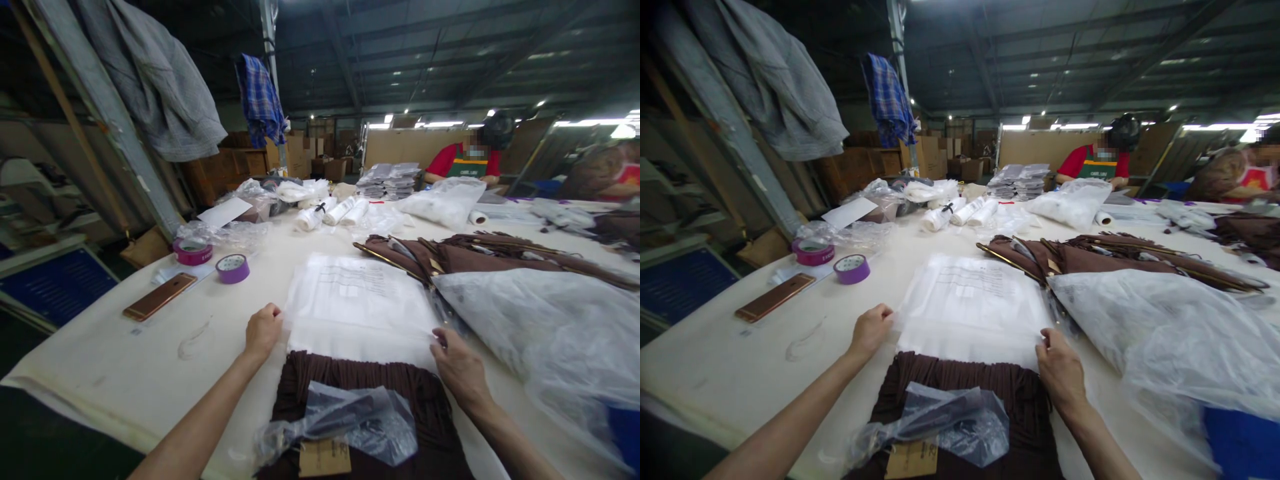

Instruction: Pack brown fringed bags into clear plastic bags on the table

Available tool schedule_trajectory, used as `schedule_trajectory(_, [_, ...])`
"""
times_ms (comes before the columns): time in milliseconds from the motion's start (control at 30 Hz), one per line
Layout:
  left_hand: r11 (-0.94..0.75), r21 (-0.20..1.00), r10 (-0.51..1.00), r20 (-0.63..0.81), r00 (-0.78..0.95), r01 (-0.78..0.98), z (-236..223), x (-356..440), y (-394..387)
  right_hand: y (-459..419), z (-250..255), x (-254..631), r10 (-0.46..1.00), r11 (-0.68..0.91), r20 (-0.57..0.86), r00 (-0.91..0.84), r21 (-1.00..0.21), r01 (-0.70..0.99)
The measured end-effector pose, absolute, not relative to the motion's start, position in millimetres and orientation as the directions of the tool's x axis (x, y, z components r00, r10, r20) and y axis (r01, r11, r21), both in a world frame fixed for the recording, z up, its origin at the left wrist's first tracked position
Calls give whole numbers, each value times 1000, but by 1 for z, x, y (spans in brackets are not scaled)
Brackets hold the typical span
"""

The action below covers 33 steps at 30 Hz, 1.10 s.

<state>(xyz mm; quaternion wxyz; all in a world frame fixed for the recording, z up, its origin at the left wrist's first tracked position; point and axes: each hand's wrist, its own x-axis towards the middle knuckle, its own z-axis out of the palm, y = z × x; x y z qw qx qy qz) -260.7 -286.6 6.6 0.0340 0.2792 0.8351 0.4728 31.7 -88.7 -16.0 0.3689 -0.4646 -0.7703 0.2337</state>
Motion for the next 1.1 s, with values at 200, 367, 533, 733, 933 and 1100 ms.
schedule_trajectory(200, [121, 988, 420, -139, -897, -96, -3, -259, -280, -91, -12, 28, 928, -207, -167, -334, -975, -87])
schedule_trajectory(367, [-60, 982, 442, -133, -887, -177, -7, -252, -287, -88, -22, 34, 866, -395, -276, -417, -889, -232])
schedule_trajectory(533, [-91, 990, 478, -55, -876, -112, -18, -240, -294, -92, -32, 37, 913, -207, -155, -378, -973, -100])
schedule_trajectory(733, [114, 979, 469, 98, -878, 170, -30, -231, -307, -109, -35, 47, 933, 281, 120, -340, -832, 479])
schedule_trajectory(933, [359, 852, 481, 182, -858, 382, -32, -215, -322, -119, -33, 47, 954, 270, 133, -270, -775, 571])
schedule_trajectory(1100, [388, 837, 507, 156, -848, 386, -30, -212, -323, -122, -35, 45, 958, 285, 210, -194, -761, 583])
